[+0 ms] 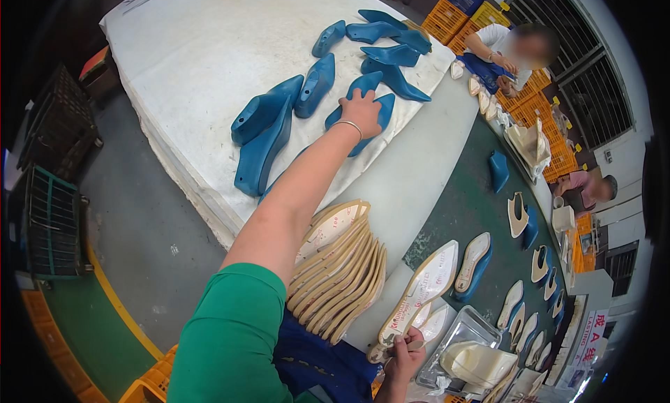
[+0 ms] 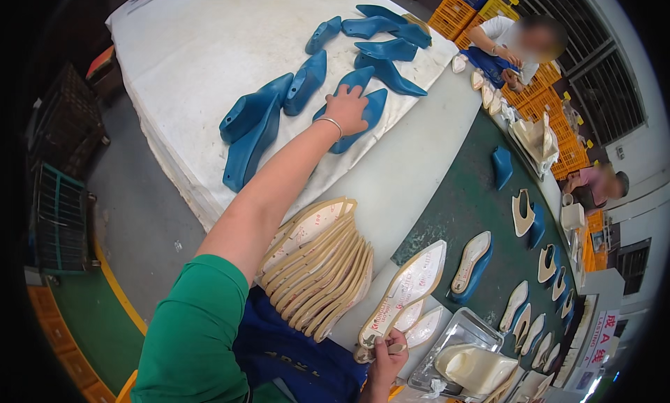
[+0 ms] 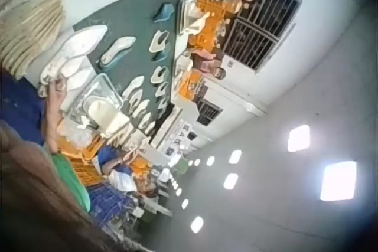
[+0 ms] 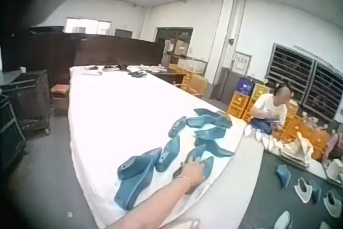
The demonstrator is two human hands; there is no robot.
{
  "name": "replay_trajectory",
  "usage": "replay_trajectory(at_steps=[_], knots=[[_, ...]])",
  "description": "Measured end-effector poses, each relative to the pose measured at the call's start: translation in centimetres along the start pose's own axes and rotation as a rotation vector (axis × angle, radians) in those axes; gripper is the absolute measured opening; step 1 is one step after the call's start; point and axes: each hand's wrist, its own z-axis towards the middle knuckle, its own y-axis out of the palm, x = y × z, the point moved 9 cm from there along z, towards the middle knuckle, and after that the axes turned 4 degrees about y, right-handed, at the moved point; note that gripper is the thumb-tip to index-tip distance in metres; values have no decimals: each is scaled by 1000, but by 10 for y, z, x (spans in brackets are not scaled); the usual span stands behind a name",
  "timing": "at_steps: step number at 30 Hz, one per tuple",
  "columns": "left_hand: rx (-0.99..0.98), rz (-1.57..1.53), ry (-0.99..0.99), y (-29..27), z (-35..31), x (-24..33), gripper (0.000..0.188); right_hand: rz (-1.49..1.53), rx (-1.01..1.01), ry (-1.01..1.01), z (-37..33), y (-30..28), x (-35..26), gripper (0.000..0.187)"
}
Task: Applying adhesive to shoe soles using a brush in a shoe manufacturing factory.
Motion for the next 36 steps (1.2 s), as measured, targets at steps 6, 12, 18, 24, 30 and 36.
replay_trajectory(at_steps=[6, 12, 18, 24, 30, 36], knots=[[93, -727, -133, 23, 19, -76, 58, -23, -5, -57, -9, -1, -7, 28], [-35, -612, -15, 19, 6, 13, 51, 6, -12, -28, -10, 7, -3, 28], [-56, -558, 80, 28, -26, 77, 42, -21, -43, -79, -15, 18, -14, 29], [-249, -538, 207, 38, -81, 126, 53, 25, -71, -91, -15, 14, -14, 27], [271, -273, 215, -9, -43, 37, 76, 19, -70, -118, -12, 10, -16, 29], [336, -78, -282, -22, 1, -125, 75, -14, -58, -84, -8, 1, -11, 29]])
